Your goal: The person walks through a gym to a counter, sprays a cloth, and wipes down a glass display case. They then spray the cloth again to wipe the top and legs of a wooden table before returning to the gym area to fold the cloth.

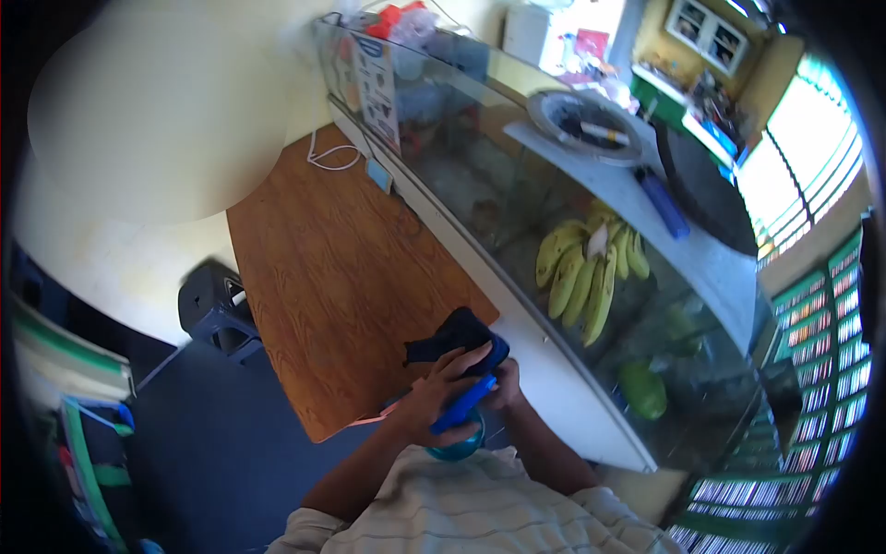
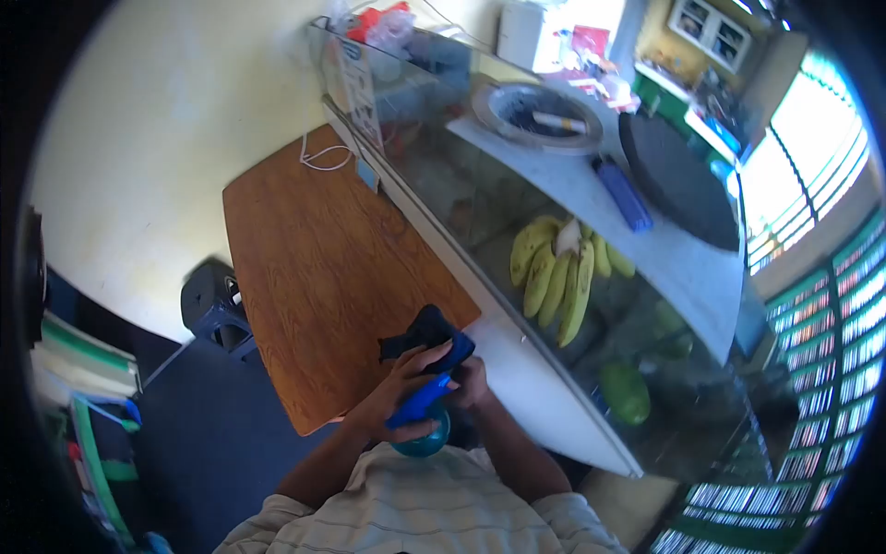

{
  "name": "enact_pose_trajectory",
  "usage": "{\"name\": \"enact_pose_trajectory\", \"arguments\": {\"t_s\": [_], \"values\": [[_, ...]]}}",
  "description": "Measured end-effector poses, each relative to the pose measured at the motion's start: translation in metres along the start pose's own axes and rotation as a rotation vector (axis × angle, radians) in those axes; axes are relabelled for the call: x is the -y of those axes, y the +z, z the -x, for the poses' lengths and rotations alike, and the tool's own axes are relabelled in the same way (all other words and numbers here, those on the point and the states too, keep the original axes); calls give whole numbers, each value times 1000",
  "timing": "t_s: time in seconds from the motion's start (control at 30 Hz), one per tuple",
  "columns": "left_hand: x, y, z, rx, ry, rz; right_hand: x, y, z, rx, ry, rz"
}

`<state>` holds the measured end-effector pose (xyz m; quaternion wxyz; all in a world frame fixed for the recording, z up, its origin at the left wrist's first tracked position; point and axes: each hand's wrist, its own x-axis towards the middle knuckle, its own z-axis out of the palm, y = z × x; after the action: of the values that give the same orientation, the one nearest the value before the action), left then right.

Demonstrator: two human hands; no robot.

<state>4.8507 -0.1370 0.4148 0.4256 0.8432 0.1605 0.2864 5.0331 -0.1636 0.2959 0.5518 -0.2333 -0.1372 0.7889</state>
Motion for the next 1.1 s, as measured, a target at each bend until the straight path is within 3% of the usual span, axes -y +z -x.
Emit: {"name": "enact_pose_trajectory", "arguments": {"t_s": [0.03,0.1,0.17,0.23,0.27,0.3,0.33,0.37,0.43,0.5,0.63,0.67,0.77,0.8,0.87,1.03,1.1], "values": [[2,-2,1,41,2,64,-1,8,0,58,67,-209],[10,-4,3,128,79,135,-14,22,2,41,-35,-240],[16,-2,2,230,182,227,-33,22,5,-162,-145,-303],[15,-10,1,266,154,310,-50,8,4,-149,-272,-425],[8,-15,0,333,193,334,-59,7,7,1,-300,-535],[-3,-22,1,373,55,432,-65,8,11,163,-328,-632],[-7,-26,-1,415,-92,516,-68,18,18,-81,-372,-598],[-1,-27,-5,484,-63,522,-67,27,25,-88,-446,-609],[14,-22,-9,524,85,447,-71,38,41,166,-615,-722],[14,-13,-15,592,83,495,-79,48,70,-128,-758,-655],[-3,19,-38,789,-2,526,-106,46,145,-348,-1035,-675],[-17,31,-42,716,79,481,-114,41,163,-425,-1128,-679],[-40,62,-64,784,162,342,-121,33,210,-520,-1355,-684],[-46,79,-67,684,257,339,-120,27,223,-511,-1376,-683],[-56,104,-77,682,324,292,-117,14,242,-514,-1560,-536],[-73,143,-91,608,409,229,-87,19,262,-523,-1626,-418],[-69,148,-96,655,413,199,-74,7,267,-644,-1684,-291]]}}
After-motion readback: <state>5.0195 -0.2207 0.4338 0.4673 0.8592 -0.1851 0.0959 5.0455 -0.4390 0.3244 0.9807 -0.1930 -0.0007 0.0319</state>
